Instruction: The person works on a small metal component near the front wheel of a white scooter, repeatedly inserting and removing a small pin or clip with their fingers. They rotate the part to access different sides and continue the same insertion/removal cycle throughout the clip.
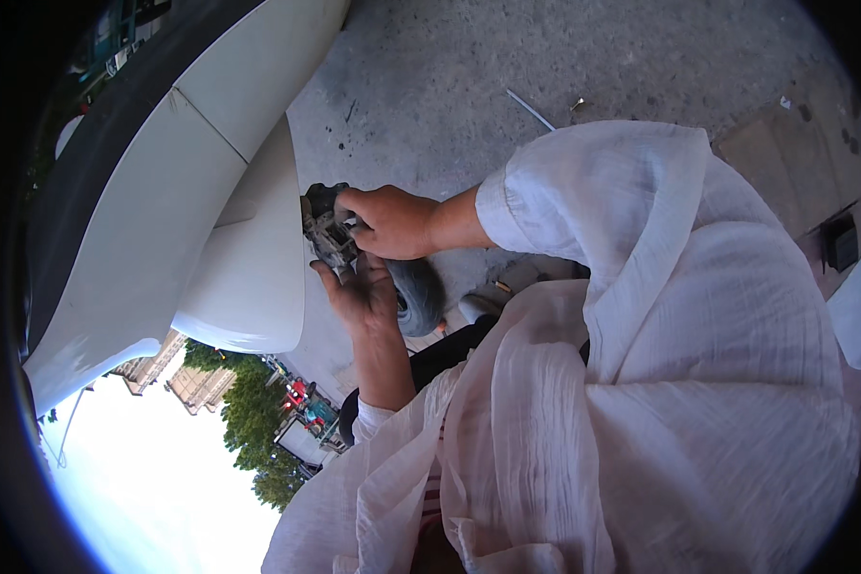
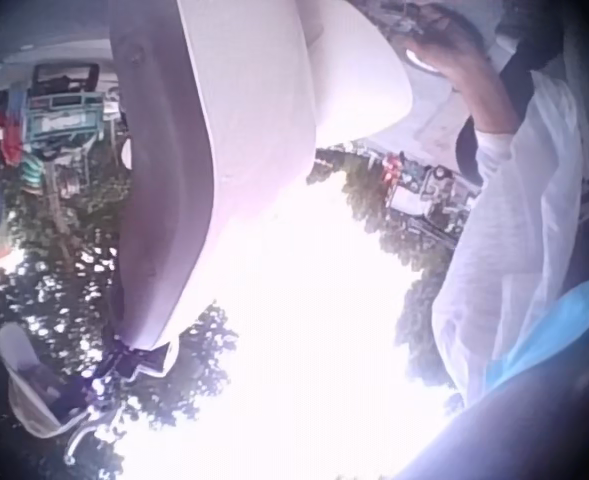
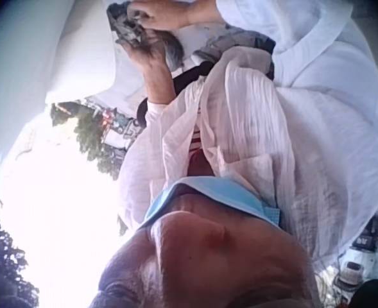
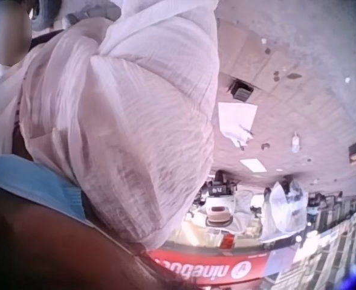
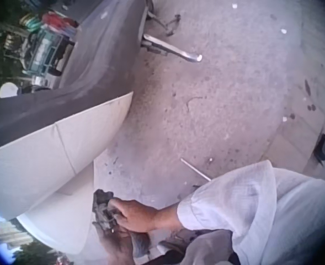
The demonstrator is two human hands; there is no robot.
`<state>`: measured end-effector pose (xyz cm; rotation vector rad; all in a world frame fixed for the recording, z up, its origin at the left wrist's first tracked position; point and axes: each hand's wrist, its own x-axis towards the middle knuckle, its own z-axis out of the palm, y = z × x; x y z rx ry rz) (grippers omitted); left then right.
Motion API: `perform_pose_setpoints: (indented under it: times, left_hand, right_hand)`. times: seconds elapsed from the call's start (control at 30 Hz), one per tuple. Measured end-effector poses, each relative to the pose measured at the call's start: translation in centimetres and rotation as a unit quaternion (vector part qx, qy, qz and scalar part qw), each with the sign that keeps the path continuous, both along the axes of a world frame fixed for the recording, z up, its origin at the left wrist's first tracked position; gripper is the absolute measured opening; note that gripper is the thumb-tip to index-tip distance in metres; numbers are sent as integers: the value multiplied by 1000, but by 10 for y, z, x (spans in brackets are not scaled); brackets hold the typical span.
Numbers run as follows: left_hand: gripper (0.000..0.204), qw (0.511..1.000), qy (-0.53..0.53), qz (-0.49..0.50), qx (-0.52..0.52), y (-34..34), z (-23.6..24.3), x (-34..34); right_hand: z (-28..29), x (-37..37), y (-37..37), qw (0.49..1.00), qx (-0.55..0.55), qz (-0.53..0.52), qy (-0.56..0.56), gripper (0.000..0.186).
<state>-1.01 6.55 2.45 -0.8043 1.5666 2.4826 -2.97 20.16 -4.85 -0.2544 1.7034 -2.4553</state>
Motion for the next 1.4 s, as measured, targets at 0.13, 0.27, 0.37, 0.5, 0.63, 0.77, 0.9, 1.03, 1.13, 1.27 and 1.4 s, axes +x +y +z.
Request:
perform_pose_setpoints:
  times: [0.13,0.27,0.37,0.5,0.63,0.77,0.9,1.03,1.13,1.27,1.4]
  left_hand:
    - [58,1000,14,-21,13,-1,-2,-2]
    - [58,1000,16,-14,13,-4,-4,-2]
    - [59,999,16,-15,24,-6,-5,-2]
    - [59,999,16,-11,26,-7,-5,-2]
    - [59,999,18,-15,33,-8,-6,-3]
    - [58,999,20,-16,33,-7,-5,-2]
    - [59,999,22,-12,39,-8,-5,-2]
    - [58,999,20,-13,36,-8,-5,-2]
    - [58,999,18,-10,31,-9,-5,-2]
    - [58,1000,8,-2,23,-5,-3,-2]
    - [59,1000,6,-3,28,-6,-4,-2]
  right_hand:
    - [-1,-6,-6,999,3,-34,37,26]
    - [4,-8,-2,1000,4,-5,20,22]
    - [7,-8,-2,1000,20,-13,19,22]
    - [7,-10,-3,999,24,-12,26,22]
    - [10,-11,0,999,28,-11,35,22]
    - [9,-11,-1,998,30,-14,44,23]
    - [10,-10,0,998,38,-9,46,23]
    - [9,-9,-2,998,44,-14,51,23]
    - [9,-9,-3,997,49,-18,54,23]
    - [9,-9,-2,998,49,-12,47,23]
    - [5,-3,-5,999,-1,-54,-1,24]
